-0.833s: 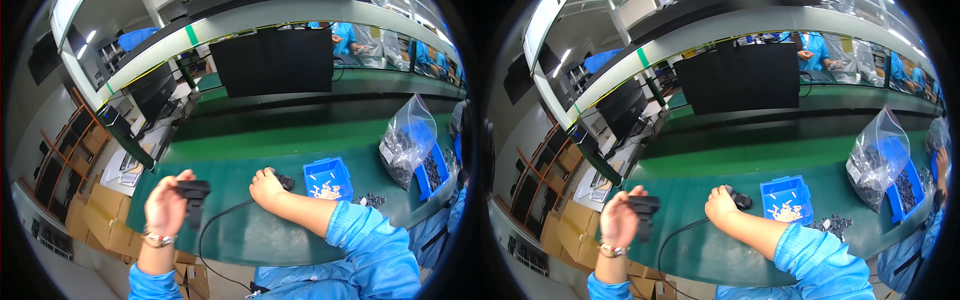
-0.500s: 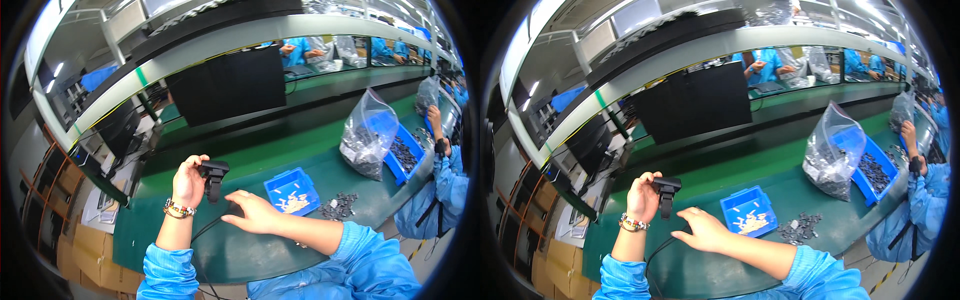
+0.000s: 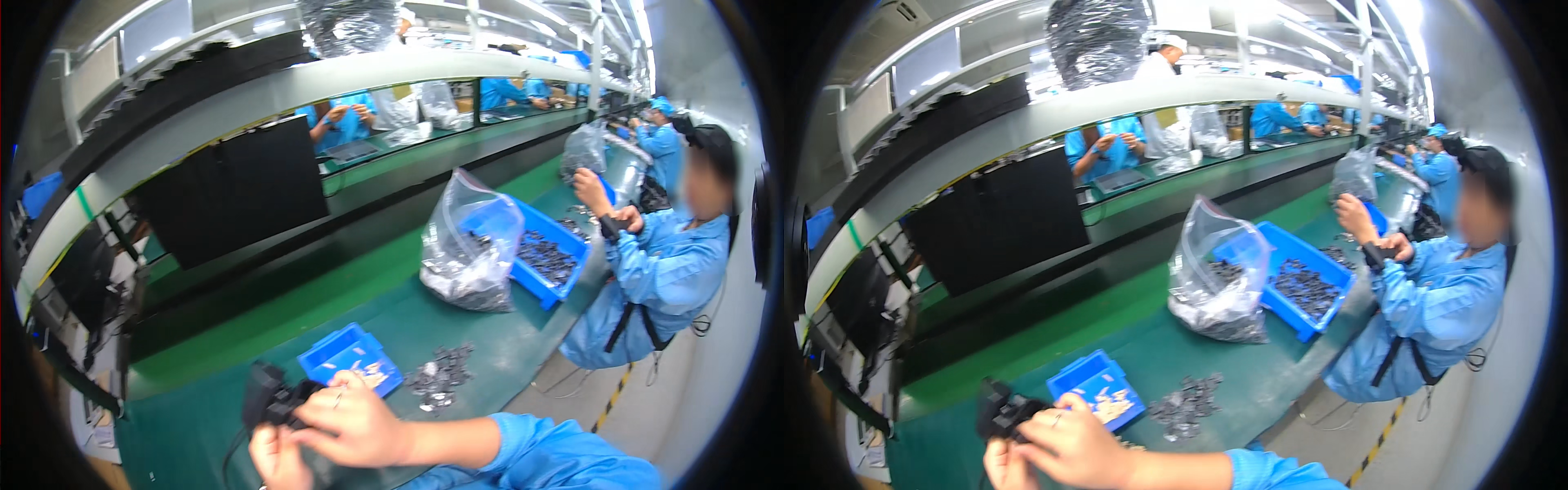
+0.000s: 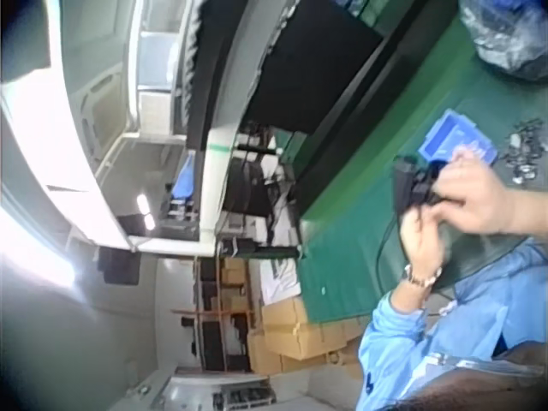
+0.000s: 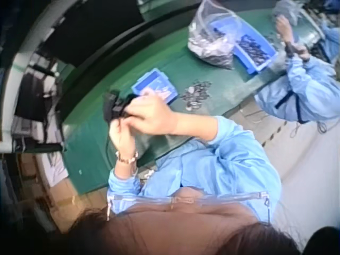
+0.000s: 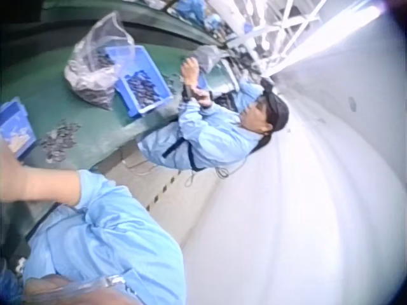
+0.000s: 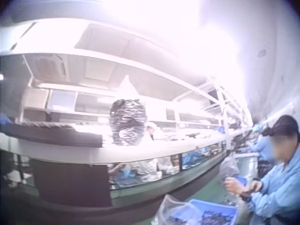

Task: Manually assemble small plastic and metal components at a factory workstation.

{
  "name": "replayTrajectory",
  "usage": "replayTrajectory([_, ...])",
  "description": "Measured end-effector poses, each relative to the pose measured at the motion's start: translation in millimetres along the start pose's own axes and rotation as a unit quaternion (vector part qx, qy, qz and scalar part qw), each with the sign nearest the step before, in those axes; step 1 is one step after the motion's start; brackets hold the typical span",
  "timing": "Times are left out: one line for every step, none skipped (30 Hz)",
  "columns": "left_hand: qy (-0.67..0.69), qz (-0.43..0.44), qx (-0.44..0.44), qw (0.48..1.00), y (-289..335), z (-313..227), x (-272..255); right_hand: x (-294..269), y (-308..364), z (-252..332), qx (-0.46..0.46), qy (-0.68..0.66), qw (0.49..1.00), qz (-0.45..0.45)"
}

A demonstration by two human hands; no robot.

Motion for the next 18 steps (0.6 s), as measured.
replayTrajectory([0.039, -0.004, 0.002, 0.999, 5, 7, 2, -1, 0, 11, -0.016, 0.047, 0.999, 0.006])
replayTrajectory([0.074, -0.012, 0.005, 0.997, 8, 11, 1, -1, -1, 21, -0.037, 0.090, 0.995, 0.015])
replayTrajectory([0.097, -0.019, 0.002, 0.995, 14, 16, 5, -3, -2, 33, -0.076, 0.115, 0.990, 0.013])
replayTrajectory([0.117, -0.026, 0.001, 0.993, 18, 20, 9, -4, -3, 44, -0.117, 0.139, 0.983, 0.008])
replayTrajectory([0.144, -0.008, -0.017, 0.989, 19, 24, 14, -4, -2, 51, -0.126, 0.149, 0.981, 0.012])
replayTrajectory([0.202, 0.000, -0.015, 0.979, 21, 26, 16, -2, -1, 55, -0.132, 0.132, 0.982, 0.027])
replayTrajectory([0.243, -0.001, -0.017, 0.970, 24, 28, 15, -3, -1, 56, -0.124, 0.095, 0.987, 0.018])
replayTrajectory([0.284, 0.000, -0.019, 0.958, 27, 30, 15, -5, 0, 56, -0.116, 0.059, 0.991, 0.010])
replayTrajectory([0.265, -0.033, 0.024, 0.963, 34, 24, 9, -7, 2, 57, -0.118, 0.051, 0.992, 0.006])
replayTrajectory([0.194, -0.044, 0.083, 0.976, 42, 12, 8, -8, 4, 57, -0.119, 0.034, 0.992, 0.006])
replayTrajectory([0.207, -0.022, 0.057, 0.976, 42, 13, 10, -10, 6, 56, -0.116, 0.024, 0.993, 0.006])
replayTrajectory([0.220, 0.003, 0.029, 0.975, 43, 14, 14, -11, 9, 55, -0.112, 0.007, 0.994, 0.006])
replayTrajectory([0.231, 0.037, 0.047, 0.971, 45, 8, 18, -12, 12, 53, -0.108, -0.014, 0.994, 0.009])
replayTrajectory([0.244, 0.073, 0.064, 0.965, 45, 1, 22, -13, 15, 51, -0.102, -0.036, 0.994, 0.011])
replayTrajectory([0.217, 0.063, 0.060, 0.972, 47, -2, 21, -12, 18, 50, -0.097, -0.061, 0.993, 0.014])
replayTrajectory([0.232, 0.085, 0.098, 0.964, 50, -11, 21, -12, 21, 48, -0.093, -0.087, 0.992, 0.015])
replayTrajectory([0.203, 0.111, 0.126, 0.965, 52, -18, 23, -12, 24, 48, -0.089, -0.112, 0.990, 0.017])
replayTrajectory([0.176, 0.136, 0.156, 0.963, 55, -23, 23, -11, 27, 47, -0.085, -0.135, 0.987, 0.019])
Point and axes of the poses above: each hand's wrist, its own y-axis away from the middle knuckle, its own x-axis out of the palm, z = x × y, the point moved 9 cm from there along -y, towards the middle knuckle, and after that the axes turned 14 degrees about -x, right-handed, at the moved point
